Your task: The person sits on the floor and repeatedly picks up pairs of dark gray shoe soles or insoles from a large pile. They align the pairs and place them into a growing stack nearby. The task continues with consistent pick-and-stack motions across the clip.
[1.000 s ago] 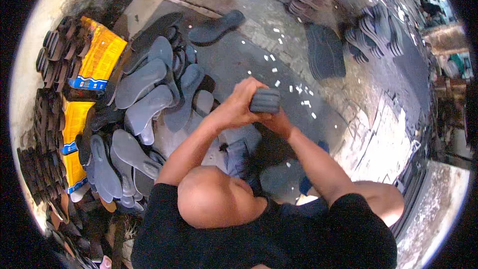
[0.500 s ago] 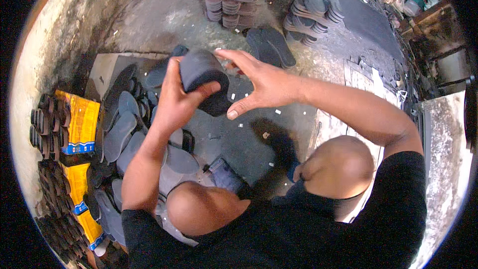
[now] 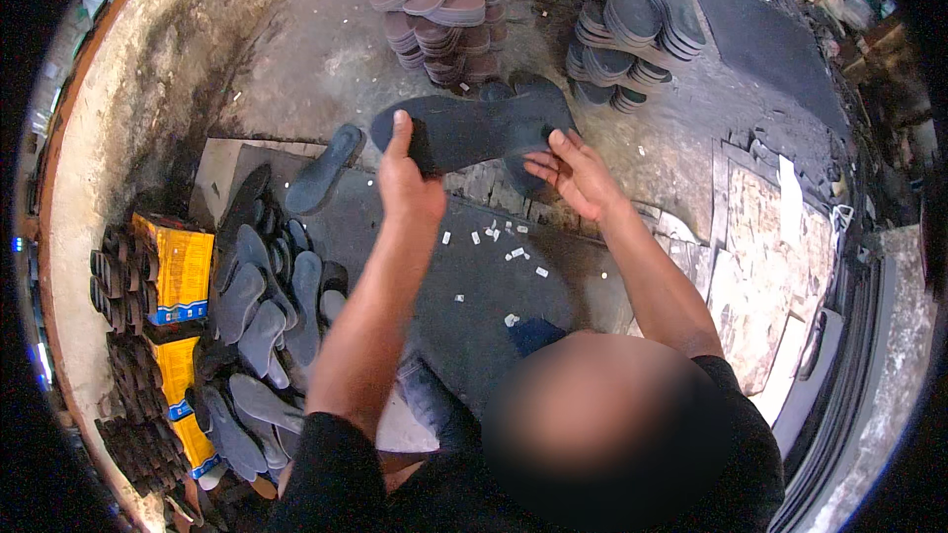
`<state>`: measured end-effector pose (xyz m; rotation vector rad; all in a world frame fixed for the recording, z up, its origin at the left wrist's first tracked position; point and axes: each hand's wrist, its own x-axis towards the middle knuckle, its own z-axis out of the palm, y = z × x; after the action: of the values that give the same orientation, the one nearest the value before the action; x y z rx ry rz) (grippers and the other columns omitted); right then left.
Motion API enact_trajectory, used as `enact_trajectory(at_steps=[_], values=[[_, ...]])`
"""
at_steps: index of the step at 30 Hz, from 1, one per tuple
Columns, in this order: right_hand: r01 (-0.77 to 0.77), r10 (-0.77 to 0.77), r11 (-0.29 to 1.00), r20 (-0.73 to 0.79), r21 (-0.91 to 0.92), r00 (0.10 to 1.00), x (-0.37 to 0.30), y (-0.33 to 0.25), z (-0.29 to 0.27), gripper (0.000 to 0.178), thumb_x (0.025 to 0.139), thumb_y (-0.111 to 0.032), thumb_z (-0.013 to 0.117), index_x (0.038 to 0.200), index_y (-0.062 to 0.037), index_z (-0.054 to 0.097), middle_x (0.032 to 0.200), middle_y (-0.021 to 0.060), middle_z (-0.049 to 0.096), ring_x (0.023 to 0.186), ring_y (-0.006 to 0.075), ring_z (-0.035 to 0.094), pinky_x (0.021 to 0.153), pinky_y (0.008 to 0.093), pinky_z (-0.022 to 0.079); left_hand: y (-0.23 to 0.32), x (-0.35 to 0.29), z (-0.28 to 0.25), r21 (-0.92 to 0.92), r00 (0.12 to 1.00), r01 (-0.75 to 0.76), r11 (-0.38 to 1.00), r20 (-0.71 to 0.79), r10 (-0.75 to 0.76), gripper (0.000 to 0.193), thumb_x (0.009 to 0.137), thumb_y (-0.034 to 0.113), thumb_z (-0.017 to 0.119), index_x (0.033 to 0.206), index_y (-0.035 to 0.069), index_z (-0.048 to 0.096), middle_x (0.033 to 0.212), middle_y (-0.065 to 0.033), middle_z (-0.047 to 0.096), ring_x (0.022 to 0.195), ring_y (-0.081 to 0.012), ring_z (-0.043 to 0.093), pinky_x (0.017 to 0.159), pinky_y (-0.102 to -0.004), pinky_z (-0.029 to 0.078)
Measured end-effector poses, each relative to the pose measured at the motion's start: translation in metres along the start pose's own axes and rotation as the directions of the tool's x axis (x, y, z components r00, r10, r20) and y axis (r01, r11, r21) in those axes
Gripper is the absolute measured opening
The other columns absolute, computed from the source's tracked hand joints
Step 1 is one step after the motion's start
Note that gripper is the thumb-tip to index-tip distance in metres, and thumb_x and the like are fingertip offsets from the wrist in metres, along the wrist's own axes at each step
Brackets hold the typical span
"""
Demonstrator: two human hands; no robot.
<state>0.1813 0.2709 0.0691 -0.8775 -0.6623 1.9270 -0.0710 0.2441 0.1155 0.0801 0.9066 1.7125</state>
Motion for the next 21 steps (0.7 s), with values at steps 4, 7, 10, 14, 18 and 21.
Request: enact_trajectory(at_steps=[4,7,10,14,18,21], values=[[0.242,-0.357,0.913,-0.359,-0.327,0.862,0.059,0.008,-0.063,0.060,0.098,-0.056,0.068,0.122,-0.0018,0.064,0.116,0.0111,0.067,0.102,0.0213,0.063,0.093,0.0368,0.050,-0.071,0.046,0.021,-0.111,0.963,-0.032,0.993,-0.268,0.001,0.050,0.091,0.033,0.084,0.124,0.002,0.064,0.121,-0.0101,0.071,0.106,-0.0259,0.070,0.093,-0.0466,0.056],[-0.005,-0.510,0.600,-0.387,-0.800,0.768,0.080,0.009,-0.133,0.075,0.093,-0.060,0.072,0.130,0.0046,0.061,0.123,0.0147,0.067,0.110,0.0248,0.064,0.100,0.0378,0.048,-0.115,0.084,0.020,-0.084,0.972,0.023,0.996,-0.231,-0.042,0.054,0.088,0.034,0.086,0.124,0.000,0.064,0.121,-0.0098,0.071,0.107,-0.0252,0.069,0.093,-0.0455,0.055],[-0.068,-0.442,0.547,-0.357,-0.834,0.823,0.084,0.014,-0.129,0.098,0.085,-0.068,0.074,0.139,0.0112,0.055,0.139,0.0290,0.058,0.129,0.0390,0.058,0.110,0.0454,0.044,-0.129,0.118,0.002,-0.029,0.969,0.020,0.999,-0.247,-0.027,0.053,0.090,0.035,0.084,0.124,-0.002,0.065,0.123,-0.0105,0.071,0.107,-0.0258,0.069,0.095,-0.0414,0.054],[-0.173,-0.378,0.459,-0.367,-0.872,0.850,0.086,0.006,-0.125,0.107,0.081,-0.074,0.072,0.141,0.0122,0.054,0.143,0.0343,0.055,0.134,0.0463,0.054,0.113,0.0487,0.042,-0.142,0.119,0.010,0.034,0.979,0.033,0.999,-0.202,-0.025,0.054,0.091,0.038,0.083,0.124,-0.001,0.067,0.124,-0.0107,0.070,0.110,-0.0265,0.067,0.096,-0.0429,0.053],[-0.191,-0.353,0.388,-0.337,-0.901,0.873,0.106,0.013,-0.152,0.104,0.086,-0.076,0.067,0.142,0.0107,0.053,0.134,0.0287,0.063,0.125,0.0359,0.062,0.106,0.0417,0.047,-0.154,0.124,0.013,0.017,0.979,0.131,0.991,-0.160,-0.127,0.061,0.087,0.044,0.085,0.125,0.000,0.067,0.121,-0.0096,0.070,0.109,-0.0278,0.065,0.100,-0.0450,0.050],[-0.203,-0.259,0.387,-0.317,-0.899,0.912,0.108,0.019,-0.147,0.104,0.088,-0.078,0.063,0.141,0.0115,0.054,0.137,0.0293,0.061,0.126,0.0372,0.061,0.107,0.0425,0.046,-0.157,0.123,0.005,0.092,0.964,0.180,0.979,-0.215,-0.157,0.071,0.086,0.050,0.085,0.129,-0.001,0.064,0.123,-0.0088,0.068,0.113,-0.0268,0.063,0.104,-0.0465,0.046]])
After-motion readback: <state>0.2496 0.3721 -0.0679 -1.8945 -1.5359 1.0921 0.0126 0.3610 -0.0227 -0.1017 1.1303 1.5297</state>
